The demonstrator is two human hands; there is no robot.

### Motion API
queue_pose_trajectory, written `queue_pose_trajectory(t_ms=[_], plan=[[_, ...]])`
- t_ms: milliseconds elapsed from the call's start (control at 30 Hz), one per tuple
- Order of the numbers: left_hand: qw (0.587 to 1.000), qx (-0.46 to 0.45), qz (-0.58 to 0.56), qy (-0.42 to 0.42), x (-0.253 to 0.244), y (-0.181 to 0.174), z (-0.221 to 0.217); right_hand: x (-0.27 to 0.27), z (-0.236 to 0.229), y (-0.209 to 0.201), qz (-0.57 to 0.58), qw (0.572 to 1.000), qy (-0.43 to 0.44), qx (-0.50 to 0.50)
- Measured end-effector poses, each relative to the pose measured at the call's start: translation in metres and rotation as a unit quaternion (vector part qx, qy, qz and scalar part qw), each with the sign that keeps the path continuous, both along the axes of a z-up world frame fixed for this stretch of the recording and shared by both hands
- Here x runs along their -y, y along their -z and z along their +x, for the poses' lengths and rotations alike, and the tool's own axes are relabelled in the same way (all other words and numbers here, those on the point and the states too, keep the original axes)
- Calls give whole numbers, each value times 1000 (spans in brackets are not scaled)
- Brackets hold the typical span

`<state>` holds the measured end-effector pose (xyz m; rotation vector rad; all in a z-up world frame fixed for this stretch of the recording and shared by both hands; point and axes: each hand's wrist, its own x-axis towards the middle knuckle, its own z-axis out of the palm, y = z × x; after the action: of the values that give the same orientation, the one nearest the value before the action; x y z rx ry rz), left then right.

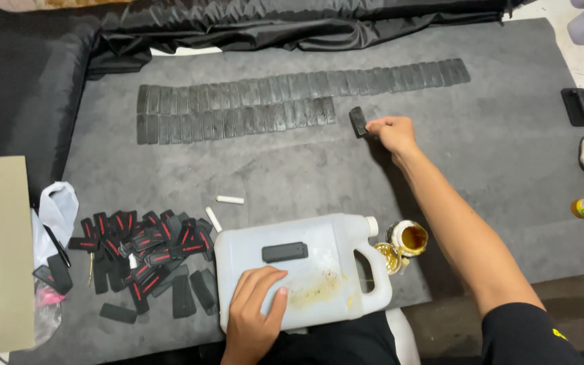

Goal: Applying adhesive to small black labels and attaching them to a surface

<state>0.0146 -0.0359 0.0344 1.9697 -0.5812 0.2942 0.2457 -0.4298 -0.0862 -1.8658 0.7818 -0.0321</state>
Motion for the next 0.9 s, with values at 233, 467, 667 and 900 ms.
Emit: queue_pose_trajectory(t_ms=[233,467,667,900], plan=[[998,0,25,-50,3,26,0,-15,39,12,-77,996,-31,-16],[999,3,28,-45,2,38,2,-25,46,1,-107,992,-64,-27],[998,7,25,-52,4,36,4,-31,50,-10,-167,978,-118,-41],[998,35,17,-48,3,35,5,-37,55,-22,-236,960,-112,-99]])
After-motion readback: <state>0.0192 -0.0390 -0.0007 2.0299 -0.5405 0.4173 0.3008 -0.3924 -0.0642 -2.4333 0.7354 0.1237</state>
